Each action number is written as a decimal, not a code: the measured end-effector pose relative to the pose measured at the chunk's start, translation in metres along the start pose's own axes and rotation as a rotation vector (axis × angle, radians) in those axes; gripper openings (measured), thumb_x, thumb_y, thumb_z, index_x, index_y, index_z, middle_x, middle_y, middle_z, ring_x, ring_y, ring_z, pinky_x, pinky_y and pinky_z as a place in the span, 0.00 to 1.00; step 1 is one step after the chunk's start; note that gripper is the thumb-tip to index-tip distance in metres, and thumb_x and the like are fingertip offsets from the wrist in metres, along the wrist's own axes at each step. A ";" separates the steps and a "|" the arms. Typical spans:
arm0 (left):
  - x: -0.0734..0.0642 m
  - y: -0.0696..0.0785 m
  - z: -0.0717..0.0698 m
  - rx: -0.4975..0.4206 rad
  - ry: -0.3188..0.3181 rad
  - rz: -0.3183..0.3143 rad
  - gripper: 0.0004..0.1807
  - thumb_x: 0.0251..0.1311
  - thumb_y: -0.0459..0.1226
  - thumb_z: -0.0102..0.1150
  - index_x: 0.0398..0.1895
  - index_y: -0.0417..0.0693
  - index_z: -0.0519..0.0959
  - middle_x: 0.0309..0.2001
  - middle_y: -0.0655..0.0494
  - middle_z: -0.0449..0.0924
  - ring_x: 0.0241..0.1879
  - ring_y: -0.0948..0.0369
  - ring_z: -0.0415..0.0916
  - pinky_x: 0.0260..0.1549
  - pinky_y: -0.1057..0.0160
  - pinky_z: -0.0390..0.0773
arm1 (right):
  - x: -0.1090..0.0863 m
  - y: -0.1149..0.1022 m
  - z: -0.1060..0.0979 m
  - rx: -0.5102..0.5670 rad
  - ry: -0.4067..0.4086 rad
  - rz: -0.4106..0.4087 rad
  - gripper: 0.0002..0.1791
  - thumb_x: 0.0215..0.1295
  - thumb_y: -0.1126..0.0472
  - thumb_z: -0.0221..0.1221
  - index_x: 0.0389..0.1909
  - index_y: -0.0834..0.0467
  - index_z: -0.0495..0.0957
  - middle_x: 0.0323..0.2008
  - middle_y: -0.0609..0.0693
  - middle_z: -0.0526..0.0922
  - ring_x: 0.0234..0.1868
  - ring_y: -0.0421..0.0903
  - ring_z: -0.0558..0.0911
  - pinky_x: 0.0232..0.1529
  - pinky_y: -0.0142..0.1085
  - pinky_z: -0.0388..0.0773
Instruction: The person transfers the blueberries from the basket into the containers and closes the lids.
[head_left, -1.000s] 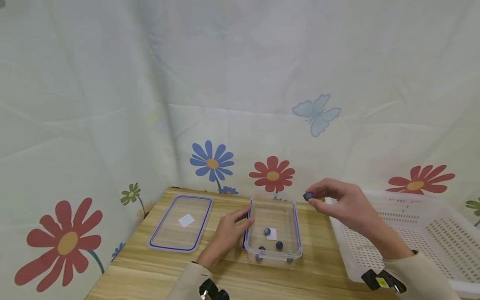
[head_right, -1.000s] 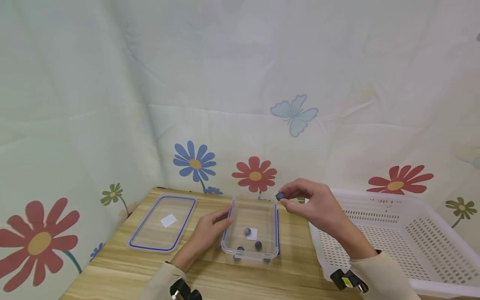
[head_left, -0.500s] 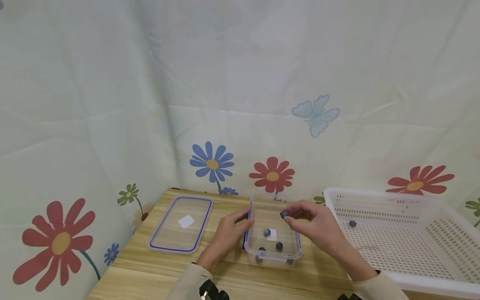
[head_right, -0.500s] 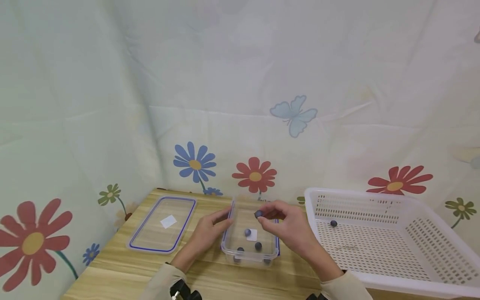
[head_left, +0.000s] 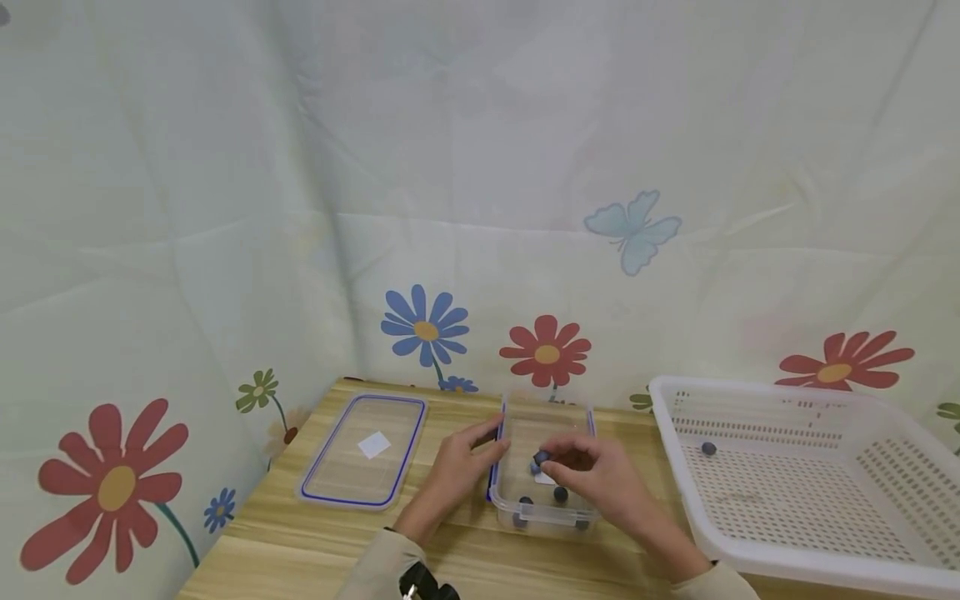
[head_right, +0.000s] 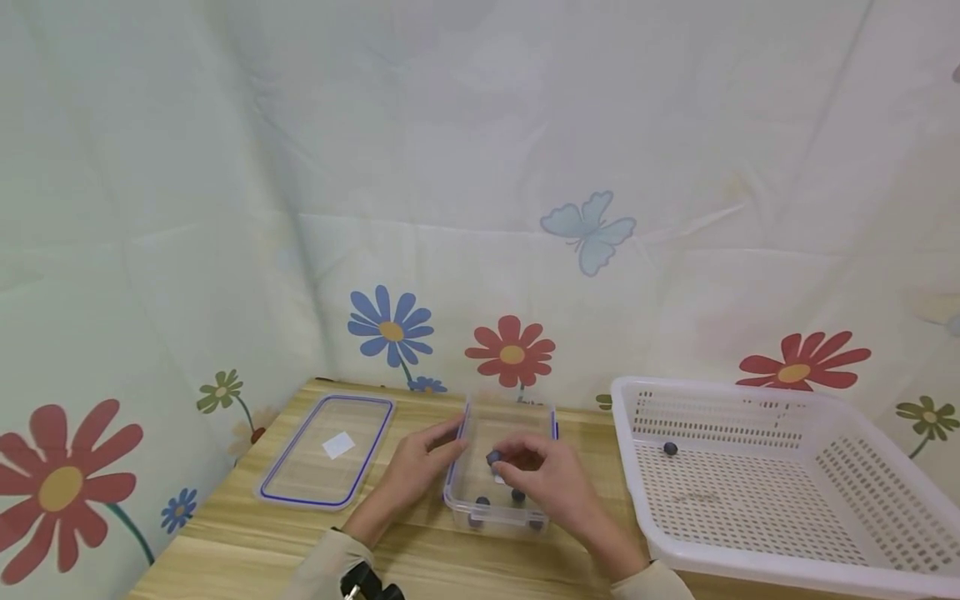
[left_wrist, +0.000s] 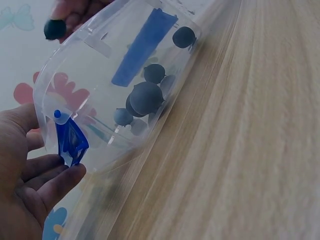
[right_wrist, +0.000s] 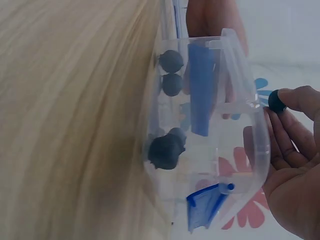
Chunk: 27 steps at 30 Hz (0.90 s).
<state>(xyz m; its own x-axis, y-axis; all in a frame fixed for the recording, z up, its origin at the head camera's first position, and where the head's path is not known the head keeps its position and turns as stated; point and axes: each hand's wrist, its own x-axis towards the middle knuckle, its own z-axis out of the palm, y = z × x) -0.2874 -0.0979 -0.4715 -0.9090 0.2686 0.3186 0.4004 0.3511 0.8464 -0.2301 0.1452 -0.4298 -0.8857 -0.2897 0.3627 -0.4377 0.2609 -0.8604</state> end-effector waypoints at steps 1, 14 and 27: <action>0.000 0.000 0.000 0.001 0.001 0.006 0.28 0.77 0.41 0.61 0.75 0.41 0.74 0.70 0.46 0.77 0.70 0.47 0.73 0.70 0.44 0.70 | 0.000 0.002 0.001 -0.006 -0.003 0.010 0.11 0.68 0.64 0.72 0.47 0.64 0.87 0.40 0.53 0.90 0.38 0.45 0.88 0.40 0.33 0.87; 0.001 -0.005 0.000 0.012 0.012 0.033 0.27 0.77 0.42 0.62 0.73 0.40 0.75 0.69 0.43 0.77 0.69 0.43 0.74 0.69 0.41 0.71 | -0.001 0.013 0.009 -0.059 -0.003 -0.022 0.11 0.68 0.64 0.72 0.48 0.64 0.87 0.42 0.52 0.90 0.40 0.45 0.89 0.37 0.34 0.87; 0.000 -0.002 0.002 0.011 0.012 0.016 0.28 0.77 0.44 0.62 0.74 0.42 0.75 0.69 0.45 0.77 0.70 0.46 0.73 0.70 0.42 0.70 | -0.002 0.018 0.009 -0.180 0.027 -0.077 0.10 0.67 0.66 0.72 0.47 0.65 0.87 0.42 0.56 0.90 0.44 0.48 0.90 0.43 0.36 0.88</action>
<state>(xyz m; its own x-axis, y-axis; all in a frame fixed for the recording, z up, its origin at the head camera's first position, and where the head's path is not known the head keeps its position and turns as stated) -0.2881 -0.0968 -0.4743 -0.9040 0.2632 0.3369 0.4157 0.3573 0.8364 -0.2349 0.1423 -0.4487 -0.8512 -0.2910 0.4368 -0.5229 0.4000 -0.7527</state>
